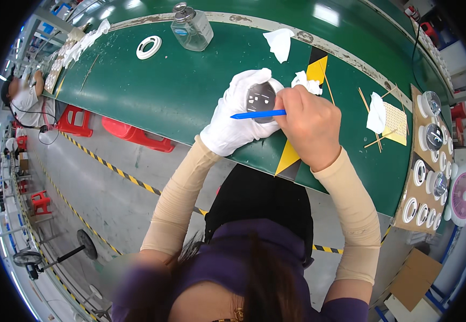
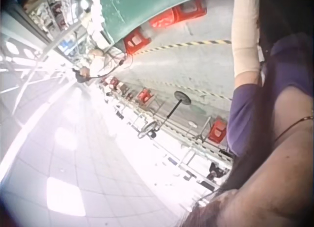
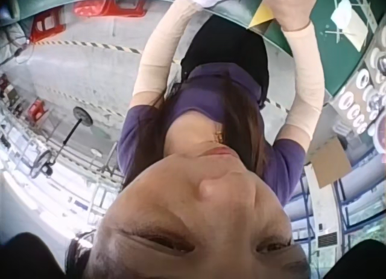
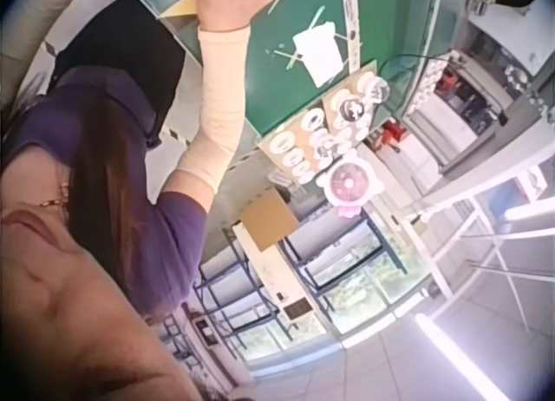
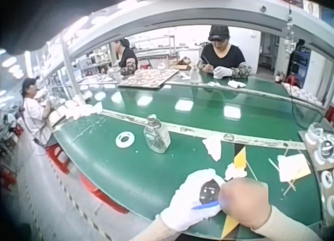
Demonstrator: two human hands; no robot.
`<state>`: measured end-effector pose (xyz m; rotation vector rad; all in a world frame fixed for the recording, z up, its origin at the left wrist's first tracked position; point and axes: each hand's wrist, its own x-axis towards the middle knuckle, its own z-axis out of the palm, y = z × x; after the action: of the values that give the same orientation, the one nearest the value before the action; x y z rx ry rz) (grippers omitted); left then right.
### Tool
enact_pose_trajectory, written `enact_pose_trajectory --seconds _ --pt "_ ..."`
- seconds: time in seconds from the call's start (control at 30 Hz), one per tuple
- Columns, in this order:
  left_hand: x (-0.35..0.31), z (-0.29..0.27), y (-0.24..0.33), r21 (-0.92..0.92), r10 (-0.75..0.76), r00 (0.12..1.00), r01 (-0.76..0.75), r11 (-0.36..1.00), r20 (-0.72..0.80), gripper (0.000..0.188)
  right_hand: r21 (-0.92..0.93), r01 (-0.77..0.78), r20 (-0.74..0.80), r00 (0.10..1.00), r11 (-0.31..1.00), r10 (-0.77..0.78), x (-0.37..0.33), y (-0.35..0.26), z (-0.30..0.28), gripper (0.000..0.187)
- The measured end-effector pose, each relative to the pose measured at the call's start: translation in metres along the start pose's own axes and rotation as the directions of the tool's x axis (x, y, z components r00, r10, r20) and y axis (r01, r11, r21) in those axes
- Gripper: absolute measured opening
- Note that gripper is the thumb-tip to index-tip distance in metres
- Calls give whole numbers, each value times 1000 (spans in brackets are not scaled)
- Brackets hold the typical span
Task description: Applying a liquid coating to the edge of small circular components using a brush.
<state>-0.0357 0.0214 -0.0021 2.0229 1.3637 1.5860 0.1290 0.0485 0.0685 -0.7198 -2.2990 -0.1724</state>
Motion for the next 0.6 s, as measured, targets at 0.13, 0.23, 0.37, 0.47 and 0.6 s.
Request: enact_pose_trajectory --seconds 0.13,0.23,0.37,0.47,0.6 --pt "3 -7 11 78 -55 995 49 996 80 87 182 -134 -43 989 974 144 10 20 -2 10" --pt "3 -9 14 91 -100 989 90 992 107 89 570 -566 346 823 596 450 13 34 -6 19" --pt "3 -10 14 79 -83 991 75 994 102 88 537 -702 496 711 468 498 3 27 -11 22" --pt "3 -10 14 87 -95 990 86 992 107 87 627 -644 362 739 439 568 -3 17 -15 27" --pt "4 -10 17 29 -134 986 132 991 102 87 626 -450 134 867 637 481 -12 7 -29 34"
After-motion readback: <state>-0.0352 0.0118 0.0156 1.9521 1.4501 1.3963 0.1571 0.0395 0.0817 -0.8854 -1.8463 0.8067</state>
